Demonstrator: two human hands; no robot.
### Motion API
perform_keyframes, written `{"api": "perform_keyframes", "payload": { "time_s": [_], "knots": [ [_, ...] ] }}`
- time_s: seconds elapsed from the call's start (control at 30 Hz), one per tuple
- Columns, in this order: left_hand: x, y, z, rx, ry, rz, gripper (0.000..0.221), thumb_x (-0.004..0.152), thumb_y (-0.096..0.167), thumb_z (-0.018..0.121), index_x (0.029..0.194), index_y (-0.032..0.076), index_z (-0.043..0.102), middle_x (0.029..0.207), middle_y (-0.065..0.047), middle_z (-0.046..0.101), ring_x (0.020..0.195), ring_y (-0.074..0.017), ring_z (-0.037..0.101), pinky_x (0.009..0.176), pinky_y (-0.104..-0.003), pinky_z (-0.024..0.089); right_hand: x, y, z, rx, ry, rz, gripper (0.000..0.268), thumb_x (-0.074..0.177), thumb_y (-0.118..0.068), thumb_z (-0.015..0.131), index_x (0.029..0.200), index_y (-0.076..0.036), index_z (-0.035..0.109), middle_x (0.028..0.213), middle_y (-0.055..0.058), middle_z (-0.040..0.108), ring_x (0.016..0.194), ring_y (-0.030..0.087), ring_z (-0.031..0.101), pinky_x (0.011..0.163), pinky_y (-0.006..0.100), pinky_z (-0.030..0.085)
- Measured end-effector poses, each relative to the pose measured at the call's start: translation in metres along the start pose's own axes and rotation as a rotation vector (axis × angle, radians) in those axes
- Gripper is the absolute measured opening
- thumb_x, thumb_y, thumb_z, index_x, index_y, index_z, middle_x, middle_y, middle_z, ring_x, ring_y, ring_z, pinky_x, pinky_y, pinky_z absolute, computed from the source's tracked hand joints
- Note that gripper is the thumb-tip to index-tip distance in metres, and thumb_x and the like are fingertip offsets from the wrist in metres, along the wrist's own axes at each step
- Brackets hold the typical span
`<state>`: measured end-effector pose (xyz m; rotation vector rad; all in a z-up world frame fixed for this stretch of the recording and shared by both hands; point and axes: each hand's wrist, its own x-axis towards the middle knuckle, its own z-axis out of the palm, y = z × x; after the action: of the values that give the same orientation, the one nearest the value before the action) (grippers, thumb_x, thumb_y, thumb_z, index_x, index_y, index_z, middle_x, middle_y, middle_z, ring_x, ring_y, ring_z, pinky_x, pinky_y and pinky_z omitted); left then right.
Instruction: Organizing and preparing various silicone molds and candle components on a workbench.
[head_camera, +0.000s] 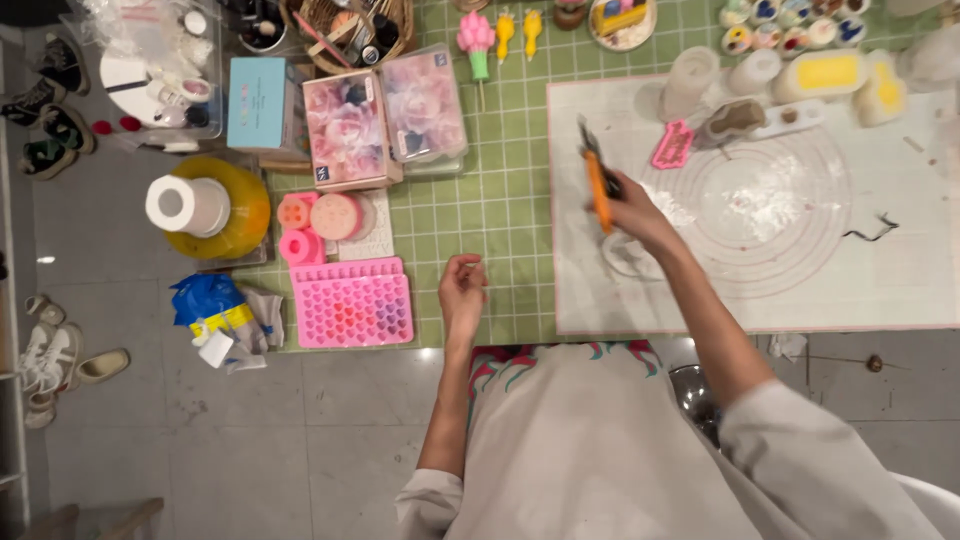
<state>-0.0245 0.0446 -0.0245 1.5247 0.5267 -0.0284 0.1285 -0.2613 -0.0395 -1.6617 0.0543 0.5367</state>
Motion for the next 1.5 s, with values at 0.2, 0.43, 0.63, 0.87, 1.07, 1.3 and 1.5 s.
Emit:
{"api": "perform_keyframes", "payload": {
  "time_s": [0.2, 0.43, 0.63, 0.87, 1.07, 1.3, 1.5],
  "knots": [
    [-0.014, 0.001, -0.014, 0.02, -0.054, -0.045, 0.012, 0.101, 0.012, 0.061, 0.11, 0.006, 0.065, 0.076, -0.001, 0.06, 0.065, -0.0066, 0.055, 0.05, -0.024, 0.045, 0.137, -0.021, 0.085, -0.61, 0.366, -0.146, 0.079, 0.082, -0.028, 0.082, 0.143, -0.002, 0.038, 0.108, 0.023, 0.07, 0.098, 0.041, 0.069, 0.085, 0.049, 0.054],
    [-0.023, -0.016, -0.063, -0.061, 0.022, -0.068, 0.012, 0.1, 0.011, 0.061, 0.111, 0.006, 0.064, 0.076, 0.0, 0.059, 0.066, -0.0055, 0.055, 0.05, -0.023, 0.043, 0.18, -0.034, 0.074, -0.876, 0.474, -0.082, 0.07, 0.072, -0.021, 0.085, 0.125, -0.007, 0.041, 0.105, 0.022, 0.066, 0.096, 0.044, 0.067, 0.079, 0.054, 0.055],
    [-0.024, -0.012, -0.075, -0.005, 0.018, -0.122, 0.012, 0.101, 0.011, 0.06, 0.11, 0.006, 0.066, 0.072, -0.001, 0.059, 0.059, -0.0067, 0.051, 0.05, -0.023, 0.041, 0.18, -0.003, 0.091, -0.908, 0.406, 0.013, 0.071, 0.076, -0.025, 0.085, 0.129, -0.004, 0.043, 0.106, 0.024, 0.066, 0.097, 0.044, 0.067, 0.081, 0.054, 0.056],
    [-0.012, -0.022, -0.079, 0.053, -0.044, -0.139, 0.013, 0.1, 0.012, 0.06, 0.11, 0.006, 0.067, 0.074, 0.0, 0.06, 0.065, -0.0047, 0.056, 0.051, -0.023, 0.044, 0.14, -0.034, 0.058, -0.772, 0.15, -0.452, 0.017, 0.102, -0.012, 0.069, 0.115, -0.002, 0.071, 0.114, 0.021, 0.071, 0.103, 0.041, 0.068, 0.092, 0.049, 0.055],
    [-0.004, -0.01, -0.066, 0.12, -0.152, -0.134, 0.012, 0.102, 0.013, 0.061, 0.109, 0.006, 0.067, 0.074, -0.001, 0.061, 0.06, -0.0072, 0.052, 0.05, -0.023, 0.043, 0.05, -0.017, -0.015, -0.496, 0.132, -0.325, 0.041, 0.099, -0.022, 0.071, 0.136, -0.006, 0.062, 0.122, 0.019, 0.071, 0.109, 0.034, 0.07, 0.092, 0.043, 0.056],
    [0.009, -0.03, -0.054, 0.109, -0.205, -0.102, 0.009, 0.101, 0.013, 0.06, 0.107, 0.007, 0.064, 0.081, 0.002, 0.064, 0.068, -0.0062, 0.058, 0.051, -0.024, 0.044, -0.123, -0.003, -0.016, -1.026, 0.387, 0.038, 0.065, 0.07, -0.036, 0.091, 0.127, -0.012, 0.069, 0.127, 0.021, 0.062, 0.115, 0.04, 0.053, 0.089, 0.051, 0.049],
    [0.023, -0.006, 0.069, 0.602, -0.39, 0.357, 0.015, 0.092, 0.01, 0.067, 0.106, 0.009, 0.069, 0.096, -0.009, 0.072, 0.085, -0.028, 0.071, 0.074, -0.038, 0.055, -0.154, 0.113, -0.043, -0.443, 0.737, 0.097, 0.039, 0.096, -0.009, 0.068, 0.135, -0.005, 0.065, 0.096, 0.018, 0.069, 0.085, 0.031, 0.068, 0.077, 0.04, 0.057]
  ]
}}
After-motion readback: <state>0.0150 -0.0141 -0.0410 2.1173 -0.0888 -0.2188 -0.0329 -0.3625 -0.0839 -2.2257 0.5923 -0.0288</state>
